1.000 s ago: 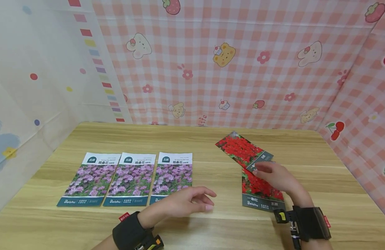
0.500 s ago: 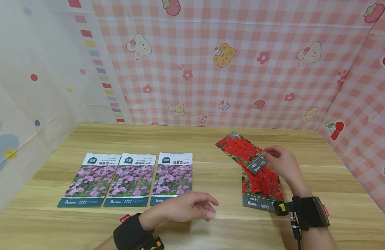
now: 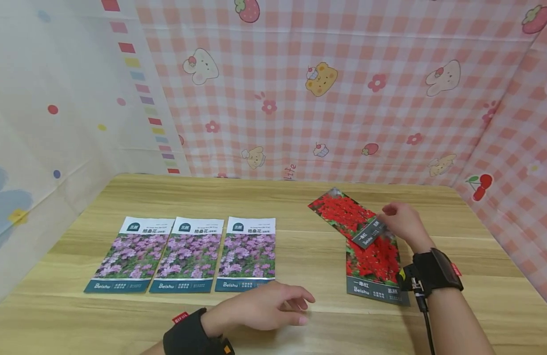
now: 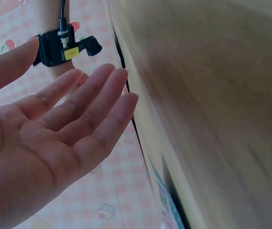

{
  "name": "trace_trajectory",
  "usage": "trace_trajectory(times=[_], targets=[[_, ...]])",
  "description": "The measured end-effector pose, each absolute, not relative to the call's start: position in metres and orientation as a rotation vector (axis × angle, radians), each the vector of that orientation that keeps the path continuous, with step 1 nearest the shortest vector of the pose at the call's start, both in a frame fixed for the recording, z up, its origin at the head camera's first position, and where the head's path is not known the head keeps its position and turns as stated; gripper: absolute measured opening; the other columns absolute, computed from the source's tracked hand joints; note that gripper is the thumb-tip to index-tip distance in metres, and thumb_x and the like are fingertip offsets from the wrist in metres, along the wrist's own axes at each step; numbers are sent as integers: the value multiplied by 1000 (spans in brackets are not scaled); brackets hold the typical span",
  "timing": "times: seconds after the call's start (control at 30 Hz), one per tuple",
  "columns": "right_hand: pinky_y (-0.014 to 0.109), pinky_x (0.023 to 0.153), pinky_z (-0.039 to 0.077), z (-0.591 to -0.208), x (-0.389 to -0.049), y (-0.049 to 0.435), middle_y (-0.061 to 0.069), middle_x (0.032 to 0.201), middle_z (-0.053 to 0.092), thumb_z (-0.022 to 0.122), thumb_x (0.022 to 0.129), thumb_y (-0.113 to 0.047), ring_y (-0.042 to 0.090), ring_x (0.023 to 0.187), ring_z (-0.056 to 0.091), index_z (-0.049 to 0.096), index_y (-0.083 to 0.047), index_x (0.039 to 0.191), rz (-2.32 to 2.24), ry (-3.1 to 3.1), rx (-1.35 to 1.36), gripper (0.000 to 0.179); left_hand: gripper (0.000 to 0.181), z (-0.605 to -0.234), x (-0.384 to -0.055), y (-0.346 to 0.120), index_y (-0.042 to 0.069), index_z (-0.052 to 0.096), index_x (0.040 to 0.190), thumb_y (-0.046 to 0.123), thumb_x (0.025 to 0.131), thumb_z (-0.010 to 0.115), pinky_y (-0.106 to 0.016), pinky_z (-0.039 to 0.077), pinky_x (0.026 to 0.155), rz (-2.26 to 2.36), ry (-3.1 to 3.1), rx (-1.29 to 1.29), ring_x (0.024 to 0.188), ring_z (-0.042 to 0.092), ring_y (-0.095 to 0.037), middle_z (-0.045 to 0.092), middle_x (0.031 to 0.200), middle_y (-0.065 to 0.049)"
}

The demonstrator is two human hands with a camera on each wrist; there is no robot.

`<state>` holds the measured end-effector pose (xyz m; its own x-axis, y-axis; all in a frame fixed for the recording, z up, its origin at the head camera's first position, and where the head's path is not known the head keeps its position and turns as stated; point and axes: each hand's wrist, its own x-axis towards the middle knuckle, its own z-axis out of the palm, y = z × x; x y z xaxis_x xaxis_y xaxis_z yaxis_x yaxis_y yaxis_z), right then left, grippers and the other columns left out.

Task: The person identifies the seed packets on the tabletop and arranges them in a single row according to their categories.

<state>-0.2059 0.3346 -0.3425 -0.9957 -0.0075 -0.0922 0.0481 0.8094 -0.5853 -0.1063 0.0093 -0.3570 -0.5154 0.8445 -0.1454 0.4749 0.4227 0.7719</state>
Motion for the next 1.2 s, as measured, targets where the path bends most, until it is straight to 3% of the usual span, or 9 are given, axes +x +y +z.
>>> trace_trajectory(times=[0.23, 0.53, 0.8, 1.03, 1.2], targets=[[58, 81, 45, -354, -217, 338, 43, 119, 39, 55, 88, -26, 51, 104, 42, 36, 20, 121, -784, 2897, -35, 60, 46, -357, -104, 13, 13, 44, 131, 30, 90, 54, -19, 47, 83, 940, 2207, 1147, 102, 54, -5, 60, 117, -4], [54, 73, 49, -363, -224, 333, 43, 107, 48, 62, 82, -20, 47, 93, 50, 37, 24, 115, -657, 2910, -117, 61, 45, -358, -112, 11, 15, 44, 132, 27, 90, 55, -29, 51, 79, 1509, 1963, 703, 94, 57, -7, 63, 107, -1], [44, 63, 51, -365, -223, 331, 40, 102, 51, 65, 78, -16, 34, 77, 54, 40, 25, 112, -653, 2928, -94, 59, 45, -361, -117, 11, 4, 41, 132, 6, 88, 53, -46, 49, 88, 1767, 1688, 459, 98, 59, -26, 59, 114, -22], [35, 52, 49, -367, -224, 333, 40, 100, 49, 65, 76, -9, 31, 72, 52, 40, 25, 111, -702, 2946, -48, 54, 40, -361, -119, 8, 3, 39, 131, 9, 92, 44, -50, 43, 95, 1865, 1524, 342, 104, 55, -32, 54, 120, -25], [36, 56, 49, -369, -222, 336, 33, 90, 52, 60, 77, -3, 30, 73, 52, 45, 24, 104, -858, 2879, 69, 41, 39, -362, -120, 6, 2, 41, 129, 14, 92, 47, -50, 44, 94, 1902, 1498, 292, 104, 55, -32, 56, 118, -24]])
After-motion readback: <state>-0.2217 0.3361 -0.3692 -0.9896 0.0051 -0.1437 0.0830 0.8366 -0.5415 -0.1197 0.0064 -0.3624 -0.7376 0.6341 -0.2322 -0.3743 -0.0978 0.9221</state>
